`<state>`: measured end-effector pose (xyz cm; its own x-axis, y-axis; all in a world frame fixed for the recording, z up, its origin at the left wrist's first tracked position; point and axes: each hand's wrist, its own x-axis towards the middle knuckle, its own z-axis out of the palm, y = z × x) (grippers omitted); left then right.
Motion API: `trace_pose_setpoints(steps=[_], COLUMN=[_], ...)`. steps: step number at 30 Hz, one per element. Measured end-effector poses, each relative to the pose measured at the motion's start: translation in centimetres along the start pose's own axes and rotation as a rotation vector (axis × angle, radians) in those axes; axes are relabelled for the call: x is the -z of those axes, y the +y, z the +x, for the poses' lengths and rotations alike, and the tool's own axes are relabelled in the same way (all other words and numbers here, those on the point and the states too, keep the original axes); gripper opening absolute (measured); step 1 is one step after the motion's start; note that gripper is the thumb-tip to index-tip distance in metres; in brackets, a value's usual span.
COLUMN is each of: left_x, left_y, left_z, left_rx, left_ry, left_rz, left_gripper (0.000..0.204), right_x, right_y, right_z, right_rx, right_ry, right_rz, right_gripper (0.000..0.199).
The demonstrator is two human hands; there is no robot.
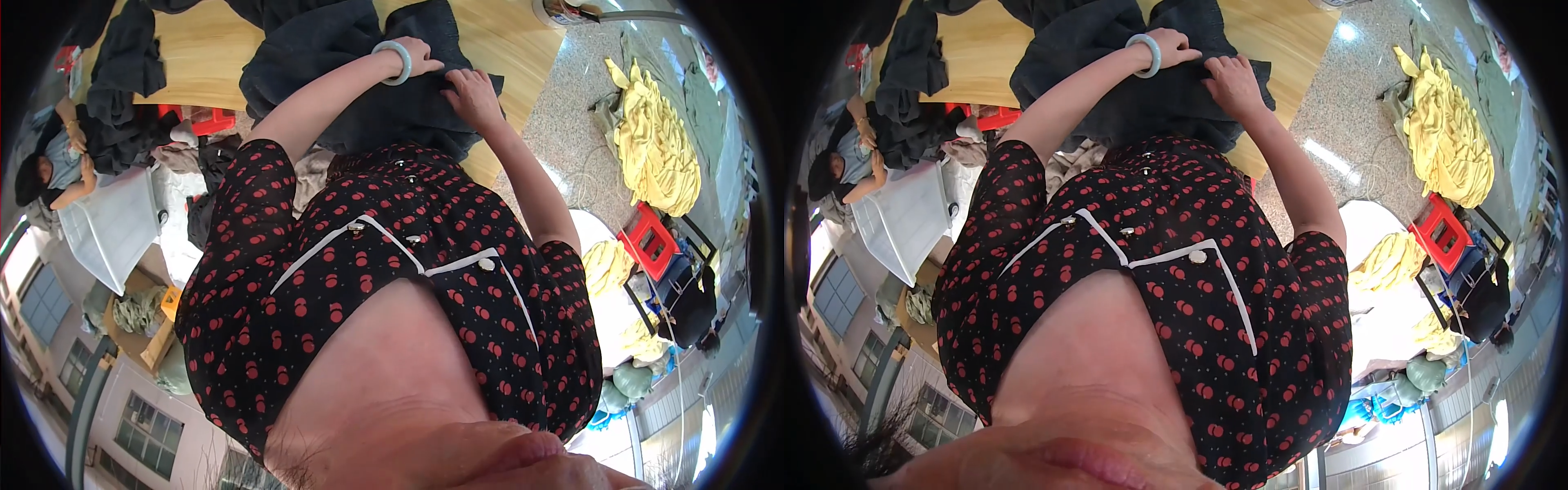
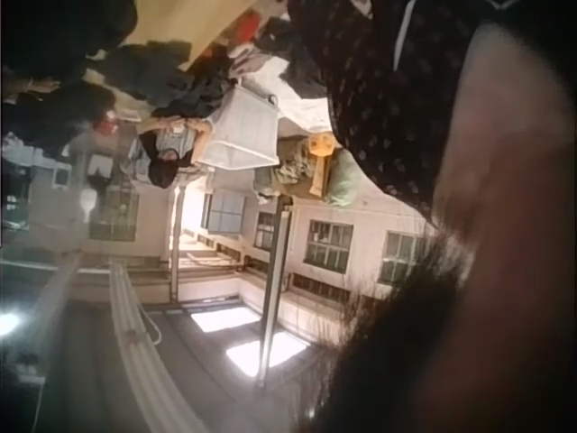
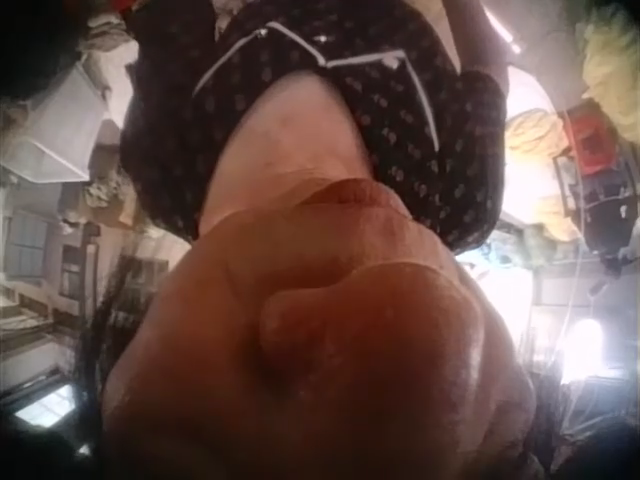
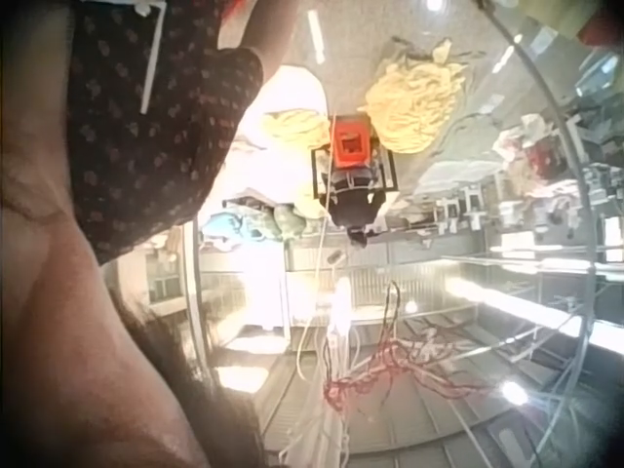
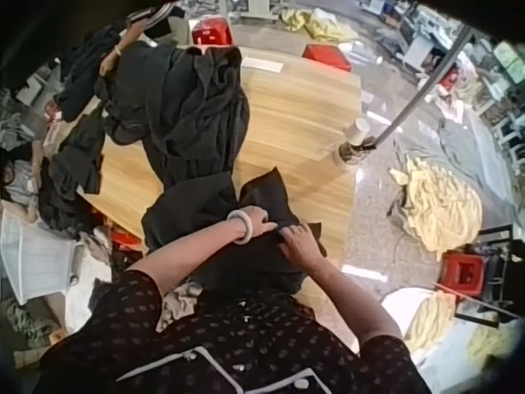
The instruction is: Folding and stacking black garments on a factory workbench.
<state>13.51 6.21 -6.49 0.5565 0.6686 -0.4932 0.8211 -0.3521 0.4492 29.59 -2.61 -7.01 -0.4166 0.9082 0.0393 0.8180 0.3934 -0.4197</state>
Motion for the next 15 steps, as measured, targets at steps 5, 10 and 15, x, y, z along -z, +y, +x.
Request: trace_pose_setpoints(steps=[5,10,15], left_x=[-1.2,-1.2,-1.8], left_y=[0.6,1.9,2.0], left_z=[1.0,0.6,0.2], left_rx=[0.016,0.003,-0.055], left_ry=[-0.124,-0.147,-0.113], left_rz=[0.089,0.067,0.059], left_gripper=[0.05,0.049,0.04], right_x=[-0.2,-0.2,-1.1], right_y=[-0.6,-0.9,-1.0], right_z=[-1.1,-1.8,-1.9], right_rx=[0.008,-0.016,-0.063], right_ry=[0.039,0.007,0.042], right_rz=[0.014,0.019,0.069], right_gripper=[0.021,0.013,0.009])
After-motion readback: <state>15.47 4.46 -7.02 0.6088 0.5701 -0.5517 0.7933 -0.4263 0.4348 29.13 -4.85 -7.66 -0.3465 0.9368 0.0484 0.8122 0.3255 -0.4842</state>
